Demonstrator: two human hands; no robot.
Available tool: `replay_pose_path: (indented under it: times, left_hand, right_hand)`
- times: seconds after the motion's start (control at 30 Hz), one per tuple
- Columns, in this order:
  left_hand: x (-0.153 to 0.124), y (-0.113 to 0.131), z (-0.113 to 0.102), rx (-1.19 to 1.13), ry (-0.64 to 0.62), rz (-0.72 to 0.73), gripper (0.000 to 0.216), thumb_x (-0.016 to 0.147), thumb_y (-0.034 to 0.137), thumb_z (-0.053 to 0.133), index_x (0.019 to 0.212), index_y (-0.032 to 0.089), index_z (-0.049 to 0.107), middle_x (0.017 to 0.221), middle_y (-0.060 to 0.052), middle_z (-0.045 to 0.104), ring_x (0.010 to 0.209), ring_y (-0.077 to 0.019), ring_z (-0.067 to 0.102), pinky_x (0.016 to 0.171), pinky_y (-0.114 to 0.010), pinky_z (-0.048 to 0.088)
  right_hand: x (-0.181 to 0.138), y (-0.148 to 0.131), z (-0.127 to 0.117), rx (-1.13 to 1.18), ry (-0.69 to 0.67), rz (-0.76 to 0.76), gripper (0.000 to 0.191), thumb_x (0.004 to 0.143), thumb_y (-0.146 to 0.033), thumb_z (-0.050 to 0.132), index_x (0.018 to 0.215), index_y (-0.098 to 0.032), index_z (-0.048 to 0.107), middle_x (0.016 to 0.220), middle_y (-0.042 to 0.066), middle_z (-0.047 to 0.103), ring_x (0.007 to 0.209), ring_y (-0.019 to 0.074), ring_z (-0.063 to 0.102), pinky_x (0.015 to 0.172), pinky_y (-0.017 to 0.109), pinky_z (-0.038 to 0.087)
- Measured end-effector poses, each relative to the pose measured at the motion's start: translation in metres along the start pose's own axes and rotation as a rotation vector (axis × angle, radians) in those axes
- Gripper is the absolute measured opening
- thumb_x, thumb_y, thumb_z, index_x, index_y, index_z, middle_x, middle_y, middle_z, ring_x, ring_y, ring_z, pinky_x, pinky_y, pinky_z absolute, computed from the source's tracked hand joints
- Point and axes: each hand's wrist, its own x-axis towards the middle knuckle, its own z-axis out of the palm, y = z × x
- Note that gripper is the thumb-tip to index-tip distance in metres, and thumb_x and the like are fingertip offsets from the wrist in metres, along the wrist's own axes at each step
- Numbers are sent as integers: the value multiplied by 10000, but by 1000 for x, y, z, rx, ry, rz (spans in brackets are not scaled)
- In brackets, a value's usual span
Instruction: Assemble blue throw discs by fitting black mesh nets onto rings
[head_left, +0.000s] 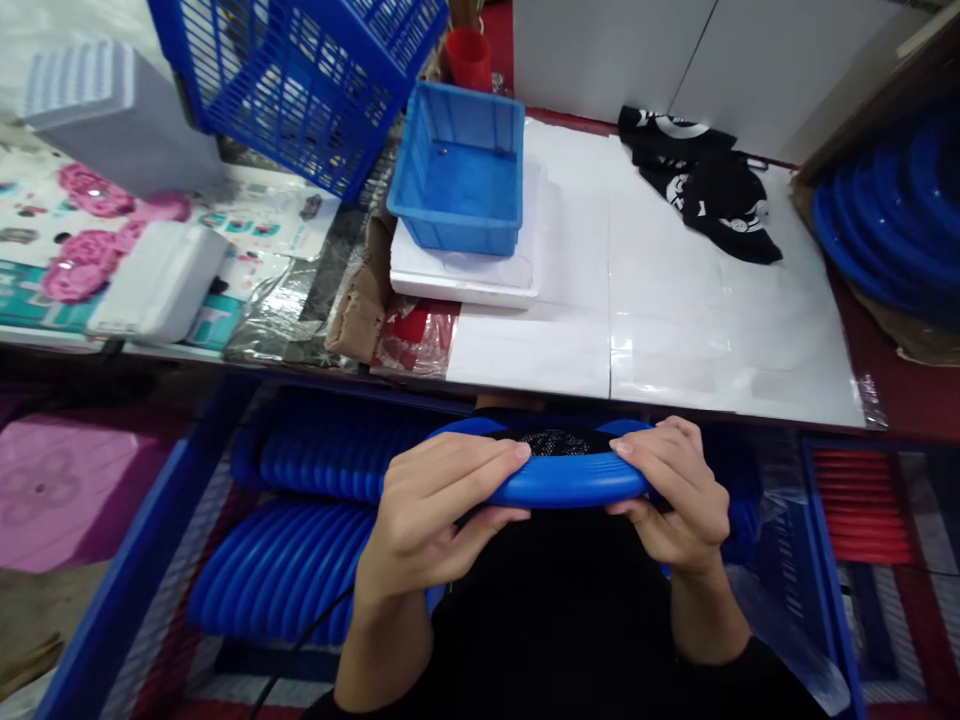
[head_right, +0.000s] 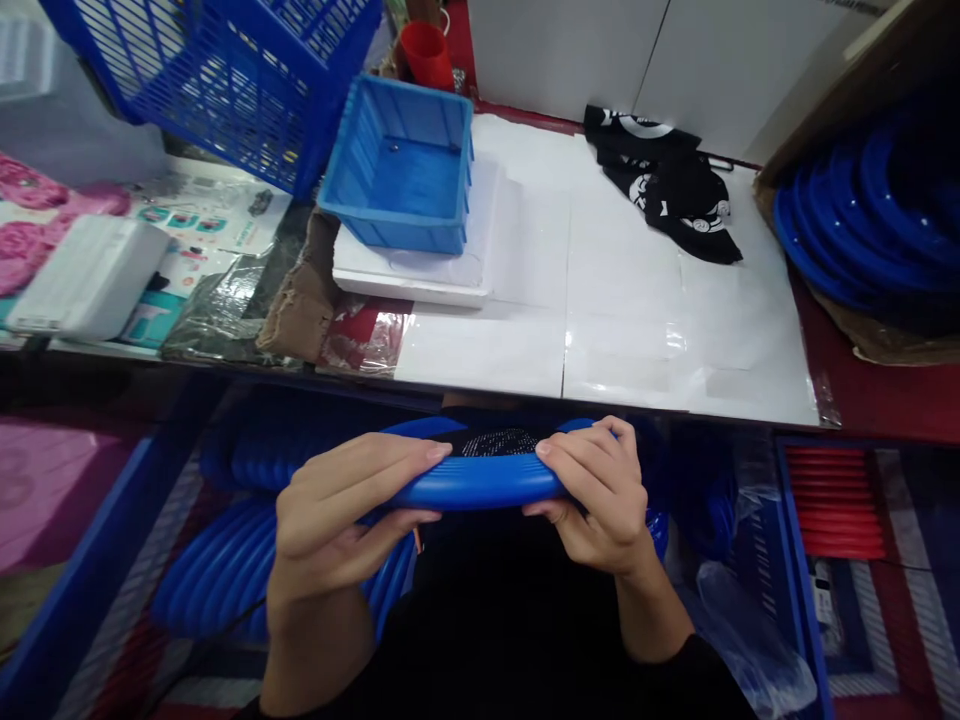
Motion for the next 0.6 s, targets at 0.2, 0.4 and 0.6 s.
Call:
replay_pose_path:
  times: [0.2, 0.4, 0.6]
  left_hand:
    - [-37, 7, 34, 297, 276, 36, 289, 927, 181, 793, 1211, 213, 746, 1121, -111, 828, 1111, -320, 783, 964, -519, 643]
    - [-120, 37, 80, 25, 247, -192, 278, 950, 122, 627, 1214, 166, 702, 905, -112, 816, 781, -246, 797, 673, -385, 686]
    - [-269, 81, 94, -36, 304, -975, 195, 1038, 299, 595, 1087, 227, 769, 1019, -110, 826, 956, -272, 828, 852, -401, 699]
  right_hand:
    - [-4, 12, -6, 28, 60, 42, 387, 998, -433, 728, 1344, -260, 747, 1021, 74, 809, 886, 315, 764, 950, 582, 514]
    - [-10, 19, 23, 290, 372, 262, 363, 987, -506, 730, 1220, -233, 785, 971, 90, 778, 901, 350, 757, 853, 593, 598]
    - [7, 1, 86, 721, 105, 221, 355, 986, -470, 765, 1299, -304, 749, 1002, 69, 789, 910, 312, 746, 863, 549, 591]
